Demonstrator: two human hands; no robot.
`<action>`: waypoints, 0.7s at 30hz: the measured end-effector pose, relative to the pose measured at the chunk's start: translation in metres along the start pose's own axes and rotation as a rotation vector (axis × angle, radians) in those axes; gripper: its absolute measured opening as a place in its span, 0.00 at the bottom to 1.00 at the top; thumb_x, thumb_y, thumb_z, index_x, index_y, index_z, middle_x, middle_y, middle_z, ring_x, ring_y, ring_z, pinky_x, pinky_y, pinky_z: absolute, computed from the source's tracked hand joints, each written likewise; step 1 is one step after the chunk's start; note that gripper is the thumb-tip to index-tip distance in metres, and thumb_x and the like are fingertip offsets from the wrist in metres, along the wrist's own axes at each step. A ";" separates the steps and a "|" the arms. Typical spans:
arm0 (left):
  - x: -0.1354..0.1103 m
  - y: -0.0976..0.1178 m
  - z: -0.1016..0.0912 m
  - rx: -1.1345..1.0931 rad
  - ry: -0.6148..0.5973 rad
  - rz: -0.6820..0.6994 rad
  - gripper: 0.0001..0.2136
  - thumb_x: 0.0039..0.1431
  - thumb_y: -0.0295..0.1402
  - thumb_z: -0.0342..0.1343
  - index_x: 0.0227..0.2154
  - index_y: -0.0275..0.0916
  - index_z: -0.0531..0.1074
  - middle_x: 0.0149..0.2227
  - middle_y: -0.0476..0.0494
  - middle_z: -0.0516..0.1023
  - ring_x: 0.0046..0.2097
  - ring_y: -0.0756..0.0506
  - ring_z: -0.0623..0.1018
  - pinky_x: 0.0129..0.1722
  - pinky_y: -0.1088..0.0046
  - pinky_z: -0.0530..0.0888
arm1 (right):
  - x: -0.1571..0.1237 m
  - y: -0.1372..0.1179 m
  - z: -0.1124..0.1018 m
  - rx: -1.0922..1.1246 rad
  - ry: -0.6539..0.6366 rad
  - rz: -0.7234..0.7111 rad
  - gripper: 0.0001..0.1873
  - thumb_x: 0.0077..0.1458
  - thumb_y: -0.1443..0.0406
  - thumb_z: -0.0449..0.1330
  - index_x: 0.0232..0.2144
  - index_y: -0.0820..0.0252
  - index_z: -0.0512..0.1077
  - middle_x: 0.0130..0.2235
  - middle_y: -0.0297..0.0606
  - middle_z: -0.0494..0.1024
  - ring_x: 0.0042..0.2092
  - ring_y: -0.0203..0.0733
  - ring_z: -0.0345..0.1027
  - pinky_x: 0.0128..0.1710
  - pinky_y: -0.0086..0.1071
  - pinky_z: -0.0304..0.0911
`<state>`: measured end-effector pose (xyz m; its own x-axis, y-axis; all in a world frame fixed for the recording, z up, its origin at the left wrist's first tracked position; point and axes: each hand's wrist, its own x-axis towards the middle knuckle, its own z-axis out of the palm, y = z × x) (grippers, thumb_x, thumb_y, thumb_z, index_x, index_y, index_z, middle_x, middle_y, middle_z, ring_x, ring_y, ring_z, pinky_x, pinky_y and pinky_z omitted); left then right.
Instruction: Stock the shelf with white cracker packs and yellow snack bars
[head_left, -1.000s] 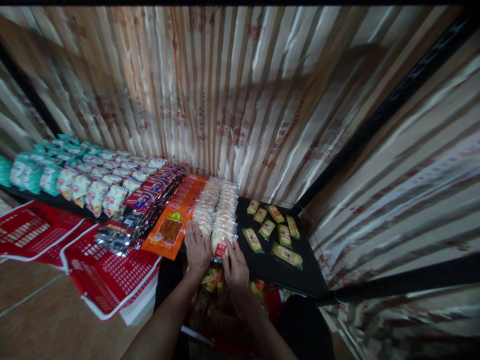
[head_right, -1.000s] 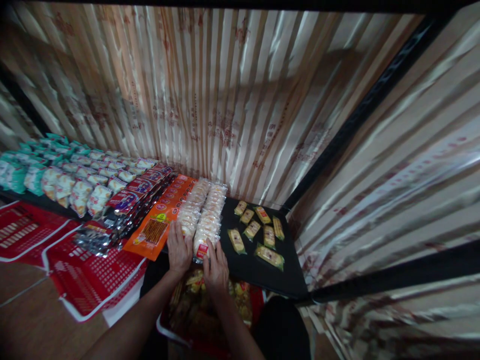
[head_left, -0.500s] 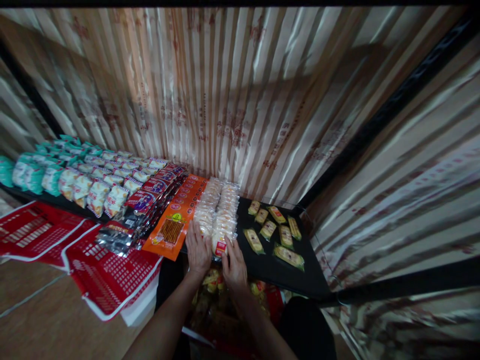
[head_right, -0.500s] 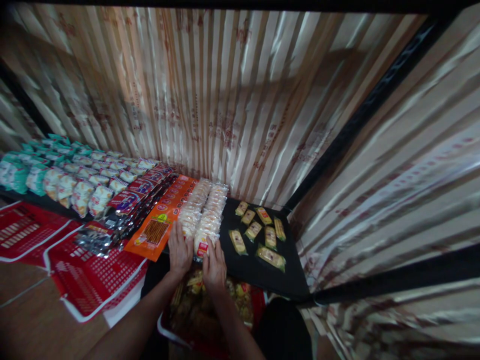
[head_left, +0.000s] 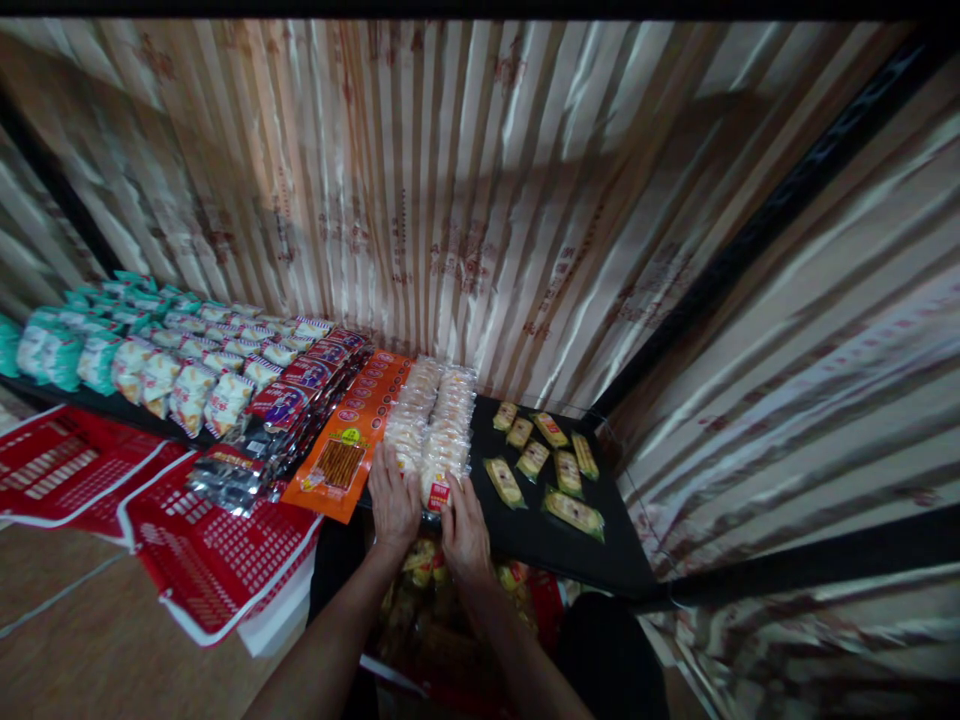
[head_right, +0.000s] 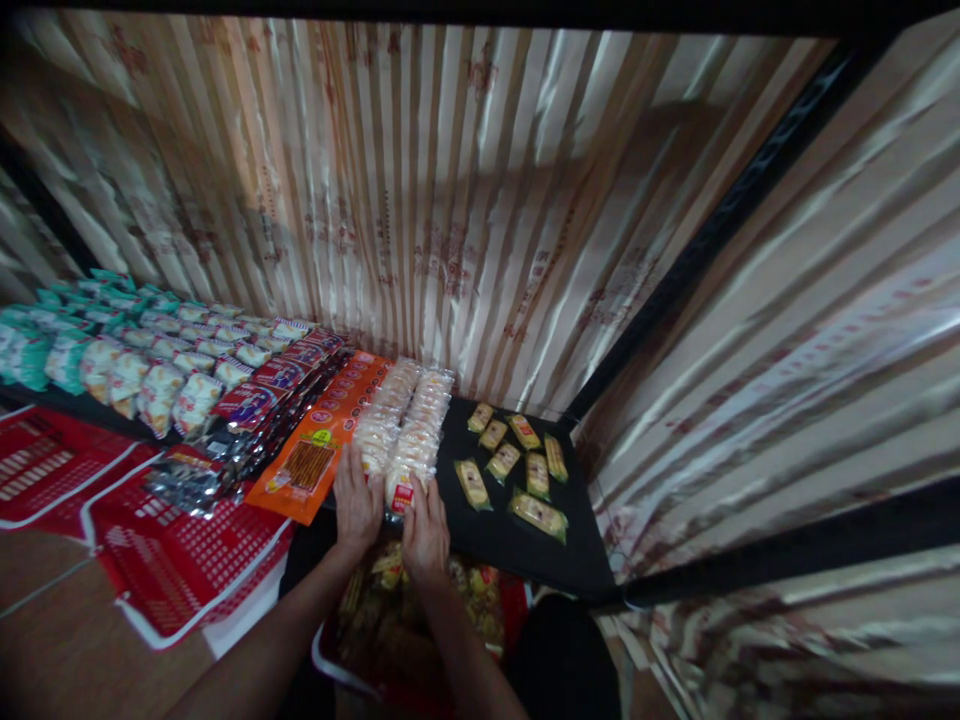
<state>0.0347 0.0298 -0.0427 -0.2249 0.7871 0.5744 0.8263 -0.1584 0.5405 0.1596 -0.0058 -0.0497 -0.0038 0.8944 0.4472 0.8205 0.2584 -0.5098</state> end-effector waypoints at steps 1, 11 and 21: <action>0.000 0.000 0.000 -0.006 0.003 0.000 0.27 0.63 0.36 0.40 0.61 0.28 0.47 0.62 0.25 0.52 0.64 0.37 0.51 0.57 0.54 0.59 | 0.000 0.000 -0.001 -0.007 0.003 -0.002 0.24 0.60 0.64 0.44 0.58 0.61 0.59 0.59 0.46 0.62 0.61 0.48 0.51 0.55 0.43 0.59; 0.000 0.002 -0.004 0.044 0.068 0.065 0.32 0.59 0.40 0.45 0.61 0.25 0.44 0.63 0.23 0.47 0.65 0.34 0.46 0.59 0.50 0.55 | -0.001 -0.003 -0.006 -0.082 0.039 -0.025 0.25 0.59 0.65 0.45 0.59 0.56 0.58 0.59 0.43 0.62 0.60 0.47 0.55 0.53 0.42 0.62; 0.001 0.001 -0.010 0.089 0.016 0.220 0.38 0.54 0.47 0.51 0.61 0.30 0.46 0.64 0.25 0.44 0.65 0.33 0.44 0.59 0.47 0.53 | -0.001 -0.004 -0.004 -0.080 0.055 -0.012 0.24 0.60 0.63 0.45 0.58 0.56 0.59 0.59 0.45 0.62 0.59 0.49 0.57 0.52 0.43 0.63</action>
<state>0.0300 0.0240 -0.0356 -0.0424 0.7297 0.6825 0.8983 -0.2711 0.3457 0.1590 -0.0093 -0.0457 0.0159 0.8696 0.4936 0.8637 0.2368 -0.4449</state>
